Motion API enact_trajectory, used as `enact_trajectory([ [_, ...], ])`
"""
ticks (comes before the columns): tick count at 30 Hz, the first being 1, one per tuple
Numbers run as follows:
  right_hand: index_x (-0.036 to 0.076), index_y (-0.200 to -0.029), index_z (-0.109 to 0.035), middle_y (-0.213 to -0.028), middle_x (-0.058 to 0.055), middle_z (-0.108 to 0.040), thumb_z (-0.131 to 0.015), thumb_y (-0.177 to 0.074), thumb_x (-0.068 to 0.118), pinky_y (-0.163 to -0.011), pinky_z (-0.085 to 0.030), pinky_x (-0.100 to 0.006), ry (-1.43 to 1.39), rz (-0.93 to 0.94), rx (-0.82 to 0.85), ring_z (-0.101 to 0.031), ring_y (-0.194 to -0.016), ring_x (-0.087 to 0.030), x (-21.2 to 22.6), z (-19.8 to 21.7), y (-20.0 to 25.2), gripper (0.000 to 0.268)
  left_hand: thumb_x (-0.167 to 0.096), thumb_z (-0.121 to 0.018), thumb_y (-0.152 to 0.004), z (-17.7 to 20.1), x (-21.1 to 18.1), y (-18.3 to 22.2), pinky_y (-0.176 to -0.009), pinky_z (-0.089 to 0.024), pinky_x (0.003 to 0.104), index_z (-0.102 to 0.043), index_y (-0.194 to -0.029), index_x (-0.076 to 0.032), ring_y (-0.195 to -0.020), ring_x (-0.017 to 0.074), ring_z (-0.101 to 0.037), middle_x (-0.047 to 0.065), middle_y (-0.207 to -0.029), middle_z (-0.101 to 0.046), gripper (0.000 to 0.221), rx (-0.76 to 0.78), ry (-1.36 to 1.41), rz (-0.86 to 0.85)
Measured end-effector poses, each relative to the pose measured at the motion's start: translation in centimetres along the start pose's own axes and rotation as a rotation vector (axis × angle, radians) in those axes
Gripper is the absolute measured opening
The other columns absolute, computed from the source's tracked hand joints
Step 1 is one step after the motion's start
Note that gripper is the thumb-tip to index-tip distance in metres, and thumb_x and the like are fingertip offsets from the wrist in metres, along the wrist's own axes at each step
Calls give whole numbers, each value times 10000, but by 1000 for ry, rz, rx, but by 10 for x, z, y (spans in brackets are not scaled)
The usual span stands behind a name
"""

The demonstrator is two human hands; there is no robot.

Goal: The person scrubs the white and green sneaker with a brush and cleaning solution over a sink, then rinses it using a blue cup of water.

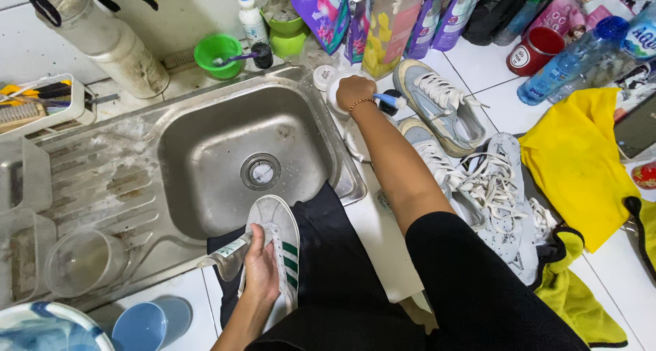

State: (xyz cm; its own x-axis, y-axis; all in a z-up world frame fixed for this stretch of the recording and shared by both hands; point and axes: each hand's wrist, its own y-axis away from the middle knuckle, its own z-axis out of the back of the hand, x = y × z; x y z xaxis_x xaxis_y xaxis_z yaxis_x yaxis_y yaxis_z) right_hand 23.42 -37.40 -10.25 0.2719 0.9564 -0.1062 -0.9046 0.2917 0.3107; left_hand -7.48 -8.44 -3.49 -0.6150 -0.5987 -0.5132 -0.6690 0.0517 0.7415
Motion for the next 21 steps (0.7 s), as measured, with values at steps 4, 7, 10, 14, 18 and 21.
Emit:
enact_trajectory([
  [4, 165, -1224, -684, -1249, -70, -671, -521, -909, 134, -717, -550, -517, 40, 9, -28, -663, -1100, -316, 3, -10, -10, 356, -534, -403, -878, -1, 0, -1, -1124, -414, 416, -429, -1519, -95, -1342, 281, -523, 153, -1469, -548, 778, 5, 32, -18],
  [7, 175, -1270, -667, -1272, -59, -666, -508, -926, 163, -748, -547, -532, 11, 3, -17, -646, -1146, -310, 3, -6, -4, 379, -544, -410, -866, 4, 3, -5, -1127, -412, 426, -429, -1518, -87, -1346, 295, -521, 168, -1470, -544, 797, -4, 33, -4],
  [10, 152, -1278, -667, -1304, -84, -656, -479, -953, 148, -764, -544, -545, -7, -14, -27, -645, -1164, -322, 3, 3, 5, 376, -573, -416, -869, 6, 4, -9, -1077, -437, 449, -465, -1497, -91, -1280, 317, -552, 168, -1417, -576, 793, 51, 75, 35],
  [14, 176, -1264, -663, -1258, -41, -665, -525, -928, 162, -781, -531, -460, -11, -26, 46, -644, -1141, -294, 4, 9, 10, 363, -549, -418, -863, 2, -1, 0, -1130, -410, 396, -421, -1527, -111, -1346, 265, -520, 146, -1475, -546, 796, -35, 6, 6],
  [18, 151, -1300, -643, -1324, -74, -635, -512, -936, 143, -853, -533, -518, -33, -21, 44, -615, -1205, -318, 5, 10, 11, 387, -541, -417, -883, 7, 4, -9, -1108, -424, 422, -458, -1501, -102, -1317, 285, -538, 159, -1443, -565, 759, 0, 61, 7],
  [21, 123, -1303, -647, -1312, -121, -646, -500, -931, 149, -848, -528, -515, -40, -11, 18, -617, -1206, -351, -2, 15, 13, 401, -577, -441, -885, 27, 17, -36, -1045, -458, 440, -507, -1464, -122, -1233, 290, -581, 140, -1373, -608, 739, 52, 112, 14],
])
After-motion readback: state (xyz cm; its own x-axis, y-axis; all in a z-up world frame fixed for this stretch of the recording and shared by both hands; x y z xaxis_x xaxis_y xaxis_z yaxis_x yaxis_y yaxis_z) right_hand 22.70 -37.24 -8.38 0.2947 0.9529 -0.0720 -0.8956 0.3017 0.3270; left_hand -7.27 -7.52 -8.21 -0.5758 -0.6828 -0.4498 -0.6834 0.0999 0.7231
